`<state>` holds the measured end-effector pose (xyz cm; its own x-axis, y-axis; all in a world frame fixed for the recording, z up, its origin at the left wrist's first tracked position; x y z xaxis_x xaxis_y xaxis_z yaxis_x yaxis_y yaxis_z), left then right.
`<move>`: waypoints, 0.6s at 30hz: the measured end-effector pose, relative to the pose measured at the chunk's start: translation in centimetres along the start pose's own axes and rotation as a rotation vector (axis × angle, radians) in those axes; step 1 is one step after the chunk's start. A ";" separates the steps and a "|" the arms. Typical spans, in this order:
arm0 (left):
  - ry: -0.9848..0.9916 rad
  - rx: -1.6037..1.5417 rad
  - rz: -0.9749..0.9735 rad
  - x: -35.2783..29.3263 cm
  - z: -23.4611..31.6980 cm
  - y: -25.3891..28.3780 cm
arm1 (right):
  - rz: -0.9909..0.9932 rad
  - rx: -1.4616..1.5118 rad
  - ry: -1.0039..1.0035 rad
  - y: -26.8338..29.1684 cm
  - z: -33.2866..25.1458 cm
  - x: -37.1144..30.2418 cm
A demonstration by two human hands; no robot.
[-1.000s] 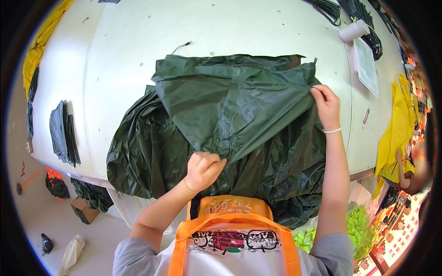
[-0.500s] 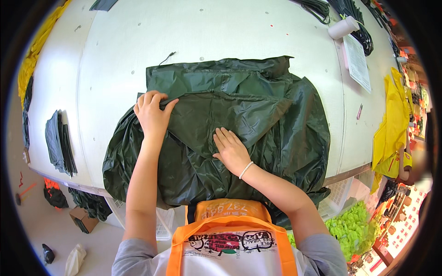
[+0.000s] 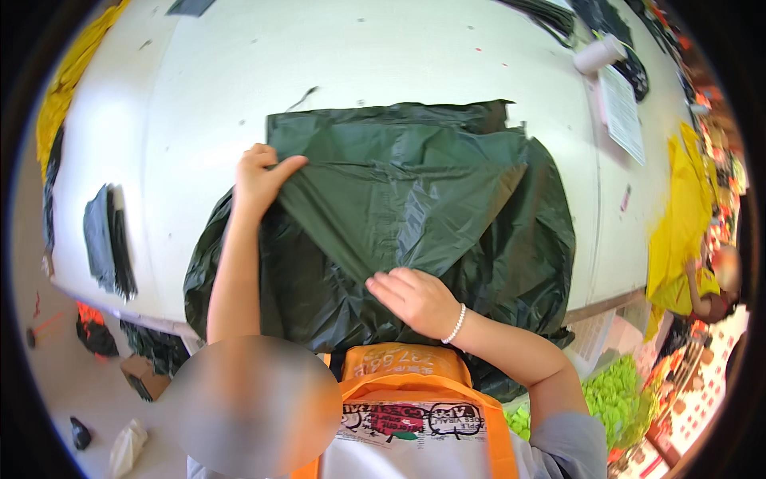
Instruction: The person folds a dark green raincoat on a white table, smoothing the fabric, folding the sleeves and body, and stacking it with other folded garments. The person then picks up another raincoat and begins to fold it as well.
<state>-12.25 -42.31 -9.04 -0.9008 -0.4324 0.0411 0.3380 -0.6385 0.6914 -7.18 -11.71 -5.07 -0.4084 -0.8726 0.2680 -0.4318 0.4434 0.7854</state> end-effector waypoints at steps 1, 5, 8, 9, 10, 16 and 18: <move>-0.029 0.237 -0.035 -0.4 0.8 -0.5 | -0.076 -0.010 -0.065 -3.0 1.5 -1.5; -0.332 0.438 0.120 -4.8 4.9 -2.7 | -0.381 0.134 -0.342 -4.2 2.6 -0.1; -0.500 0.577 -0.175 -8.8 5.9 -6.9 | 0.067 -0.191 -0.237 -0.2 3.6 4.0; -0.446 0.529 -0.240 -9.4 5.4 -8.1 | -0.017 -0.284 -0.318 -0.8 5.0 4.1; -0.387 0.553 -0.271 -9.9 4.1 -9.3 | -0.098 -0.376 -0.395 -2.0 6.6 3.7; -0.310 0.109 -0.117 -8.6 2.6 -8.5 | -0.240 -0.306 -0.356 -5.0 12.5 1.5; -0.342 0.169 0.210 -8.7 3.6 -4.5 | -0.265 -0.265 -0.384 -4.7 12.6 1.0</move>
<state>-6.90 -33.43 -9.91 -0.8654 -0.2877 0.4102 0.4996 -0.4336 0.7499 -15.67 -12.12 -15.54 -0.5992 -0.7878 -0.1429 -0.3622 0.1075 0.9259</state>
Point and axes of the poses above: each hand's wrist, its own x-axis towards the middle knuckle, its own y-axis out of the back of the hand, z = x × y, the point moved 4 cm from there along x, towards the middle knuckle, and after that the axes turned 1 degree about -y, right-handed, at the moved point
